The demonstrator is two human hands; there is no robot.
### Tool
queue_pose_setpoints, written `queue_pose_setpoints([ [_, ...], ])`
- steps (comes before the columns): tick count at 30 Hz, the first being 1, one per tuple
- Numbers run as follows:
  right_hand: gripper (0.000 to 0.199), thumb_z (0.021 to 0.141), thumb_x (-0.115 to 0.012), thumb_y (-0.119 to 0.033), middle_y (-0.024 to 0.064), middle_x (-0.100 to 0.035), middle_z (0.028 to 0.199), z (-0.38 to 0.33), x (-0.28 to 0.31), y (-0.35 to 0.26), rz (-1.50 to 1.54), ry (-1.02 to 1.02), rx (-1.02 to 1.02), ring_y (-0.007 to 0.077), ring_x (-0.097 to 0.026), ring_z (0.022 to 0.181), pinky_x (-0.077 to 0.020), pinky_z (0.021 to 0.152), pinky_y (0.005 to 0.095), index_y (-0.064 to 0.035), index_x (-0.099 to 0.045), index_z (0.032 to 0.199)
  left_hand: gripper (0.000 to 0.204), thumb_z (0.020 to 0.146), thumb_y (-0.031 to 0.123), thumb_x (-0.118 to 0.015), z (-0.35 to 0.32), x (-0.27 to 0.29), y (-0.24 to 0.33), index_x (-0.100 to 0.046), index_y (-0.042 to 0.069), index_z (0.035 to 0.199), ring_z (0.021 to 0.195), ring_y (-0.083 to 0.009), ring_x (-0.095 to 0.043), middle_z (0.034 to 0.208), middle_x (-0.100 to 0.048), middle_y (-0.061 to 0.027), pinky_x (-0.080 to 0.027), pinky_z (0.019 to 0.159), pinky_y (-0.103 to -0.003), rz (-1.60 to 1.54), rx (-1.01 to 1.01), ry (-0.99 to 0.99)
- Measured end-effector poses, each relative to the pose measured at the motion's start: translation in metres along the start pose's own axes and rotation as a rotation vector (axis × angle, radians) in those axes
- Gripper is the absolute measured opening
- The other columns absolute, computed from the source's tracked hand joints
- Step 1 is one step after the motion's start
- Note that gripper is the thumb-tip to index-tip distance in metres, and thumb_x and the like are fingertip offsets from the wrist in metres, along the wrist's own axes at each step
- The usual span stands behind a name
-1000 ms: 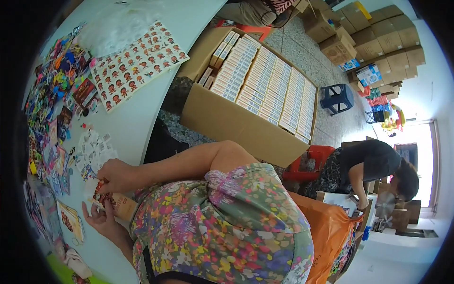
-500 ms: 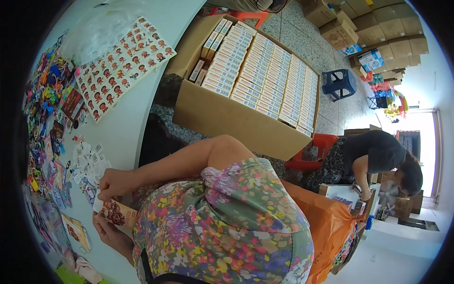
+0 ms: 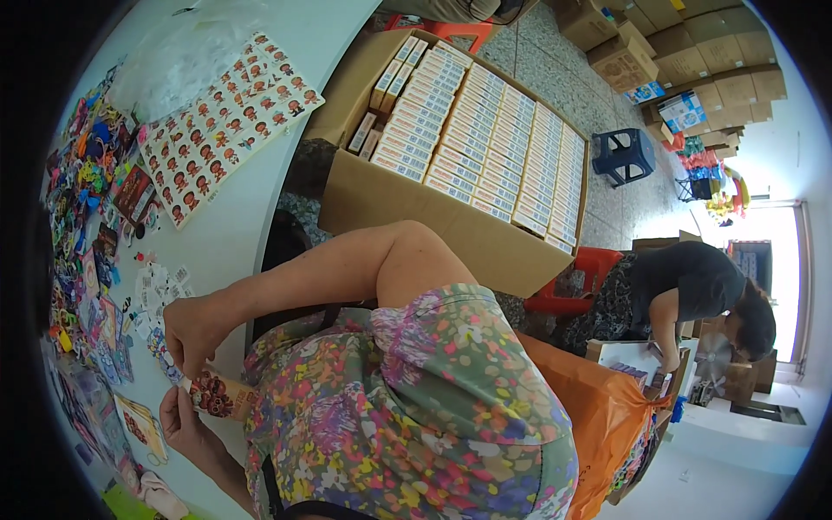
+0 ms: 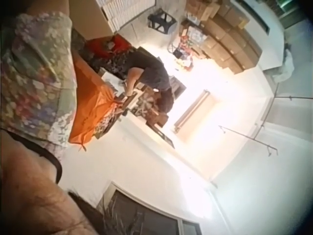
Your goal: Applying labels to toy packaging and organizing them on a workbench.
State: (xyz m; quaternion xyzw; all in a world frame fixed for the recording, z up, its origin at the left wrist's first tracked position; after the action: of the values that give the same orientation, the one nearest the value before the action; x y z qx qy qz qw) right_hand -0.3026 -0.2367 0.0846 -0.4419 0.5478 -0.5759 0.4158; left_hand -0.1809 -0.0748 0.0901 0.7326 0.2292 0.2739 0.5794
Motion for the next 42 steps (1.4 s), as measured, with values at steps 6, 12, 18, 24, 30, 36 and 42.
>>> queue_pose_setpoints([
  [6,0.011,0.069,-0.069,-0.012,0.0075,-0.069,0.065,-0.001,-0.003,0.003,0.099,0.015,-0.032,0.0135,-0.062,0.057,-0.0485,0.055,0.0282,-0.0019,-0.073,0.072,0.006,0.088,-0.001,-0.061,0.004,0.007,-0.005,-0.065,-0.004,0.092,0.084,-0.0106,-0.053,0.091,-0.06,-0.0054,-0.041,0.074,-0.022,0.009,-0.056,-0.142],
  [12,0.019,0.078,-0.073,-0.019,0.0116,-0.067,0.087,-0.032,-0.01,-0.011,-0.281,0.034,0.326,0.0284,-0.063,0.074,-0.0509,0.066,0.0338,-0.0049,-0.071,0.091,0.014,0.08,-0.007,-0.066,-0.026,-0.014,0.022,-0.067,-0.001,0.092,0.085,-0.0156,-0.059,0.093,-0.062,-0.0103,-0.047,0.071,-0.025,0.171,-0.198,-0.16],
  [18,0.021,0.078,-0.071,-0.01,0.0109,-0.067,0.095,-0.056,-0.018,-0.019,-0.434,0.097,0.484,0.031,-0.064,0.085,-0.0529,0.071,0.0376,-0.0042,-0.069,0.099,0.027,0.079,-0.009,-0.068,-0.024,-0.015,0.009,-0.065,-0.001,0.104,0.085,-0.0168,-0.06,0.101,-0.063,-0.0103,-0.049,0.07,-0.028,0.119,-0.329,-0.417],
  [24,0.018,0.091,-0.064,-0.014,0.0078,-0.068,0.099,-0.031,0.004,0.022,0.264,0.422,-0.201,0.0155,-0.066,0.085,-0.0548,0.073,0.0299,-0.0002,-0.066,0.103,0.077,0.078,0.007,-0.076,-0.012,0.002,-0.027,-0.034,0.004,0.143,0.13,-0.0214,-0.045,0.14,-0.045,-0.0145,-0.041,0.101,-0.034,-0.45,-0.092,-0.18],
  [30,0.02,0.095,-0.058,-0.016,0.0047,-0.067,0.092,0.014,-0.066,0.014,0.528,-0.016,-0.417,0.013,-0.065,0.081,-0.0573,0.073,0.0303,-0.0007,-0.063,0.106,0.097,0.067,0.014,-0.085,-0.007,0.008,-0.036,-0.026,0.006,0.143,0.142,-0.0271,-0.026,0.148,-0.033,-0.0184,-0.029,0.112,-0.04,-0.524,-0.386,0.001],
  [36,0.014,0.084,-0.068,-0.012,0.0095,-0.063,0.084,0.1,0.001,0.014,-0.603,0.24,0.287,0.0192,-0.061,0.068,-0.0485,0.061,0.0303,-0.0027,-0.067,0.094,0.085,0.069,-0.001,-0.079,-0.007,0.055,-0.029,-0.029,0.006,0.138,0.113,-0.0196,-0.053,0.127,-0.049,-0.011,-0.046,0.093,-0.034,-0.215,-0.397,0.321],
  [42,0.022,0.082,-0.071,-0.017,0.0093,-0.063,0.087,0.144,0.011,0.032,-0.984,0.098,0.193,0.0171,-0.06,0.072,-0.047,0.065,0.0291,0.0017,-0.066,0.093,0.081,0.072,0.002,-0.079,-0.006,0.072,-0.048,-0.031,0.005,0.138,0.111,-0.0178,-0.055,0.123,-0.053,-0.0102,-0.047,0.09,-0.03,-0.104,-0.288,0.412],
])
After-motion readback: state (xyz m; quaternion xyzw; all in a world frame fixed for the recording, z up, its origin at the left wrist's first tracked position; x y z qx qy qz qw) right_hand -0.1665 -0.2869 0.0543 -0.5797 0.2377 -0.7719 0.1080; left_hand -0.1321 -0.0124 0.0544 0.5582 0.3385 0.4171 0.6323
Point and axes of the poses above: each hand's wrist, its own z-axis towards the middle knuckle, its own x-axis out of the back of the hand, y = z × x, the point moved 4 cm from there along z, towards the middle knuckle
